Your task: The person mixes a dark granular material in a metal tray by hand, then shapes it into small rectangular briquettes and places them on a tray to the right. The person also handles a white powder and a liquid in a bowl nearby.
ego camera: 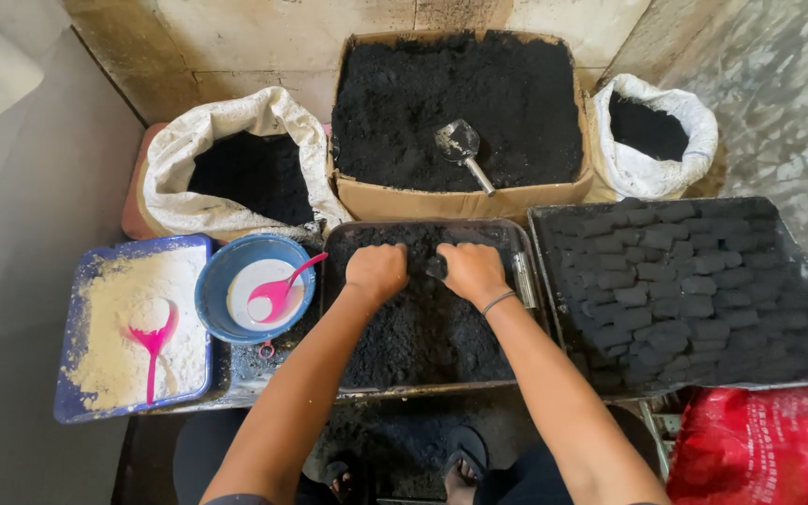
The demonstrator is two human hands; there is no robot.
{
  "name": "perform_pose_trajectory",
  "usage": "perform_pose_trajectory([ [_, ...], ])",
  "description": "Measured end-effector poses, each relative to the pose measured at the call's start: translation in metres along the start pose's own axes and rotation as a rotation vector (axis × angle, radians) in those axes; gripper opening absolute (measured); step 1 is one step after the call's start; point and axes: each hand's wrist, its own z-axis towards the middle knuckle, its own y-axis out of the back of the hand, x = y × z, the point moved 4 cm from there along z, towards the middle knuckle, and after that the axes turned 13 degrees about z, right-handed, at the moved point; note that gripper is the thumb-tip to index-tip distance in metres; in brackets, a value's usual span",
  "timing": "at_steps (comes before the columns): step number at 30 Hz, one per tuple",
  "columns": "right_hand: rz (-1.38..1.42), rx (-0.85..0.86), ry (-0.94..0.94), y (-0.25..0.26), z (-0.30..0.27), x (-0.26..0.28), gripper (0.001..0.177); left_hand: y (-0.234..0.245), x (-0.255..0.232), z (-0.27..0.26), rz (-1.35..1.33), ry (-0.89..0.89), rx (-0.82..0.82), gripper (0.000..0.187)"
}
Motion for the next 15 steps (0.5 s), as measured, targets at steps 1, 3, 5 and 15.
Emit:
perform_pose_trajectory([
  [1,0.000,0.000,0.001,0.001,0.000,0.000,0.032,0.002,0.000,-0.001,0.001,0.001,0.000,0.026],
  [3,0.098,-0.015,-0.050,0.002,0.000,-0.001,0.032,0.005,-0.001,-0.004,-0.020,-0.010,-0.011,0.036],
  [5,0.171,0.022,-0.074,0.028,-0.015,0.020,0.039,0.012,-0.004,-0.008,-0.023,-0.021,-0.014,0.038],
  [15,0.273,0.209,-0.169,0.035,-0.012,0.028,0.052,-0.022,-0.002,0.018,-0.098,-0.024,-0.105,0.027],
])
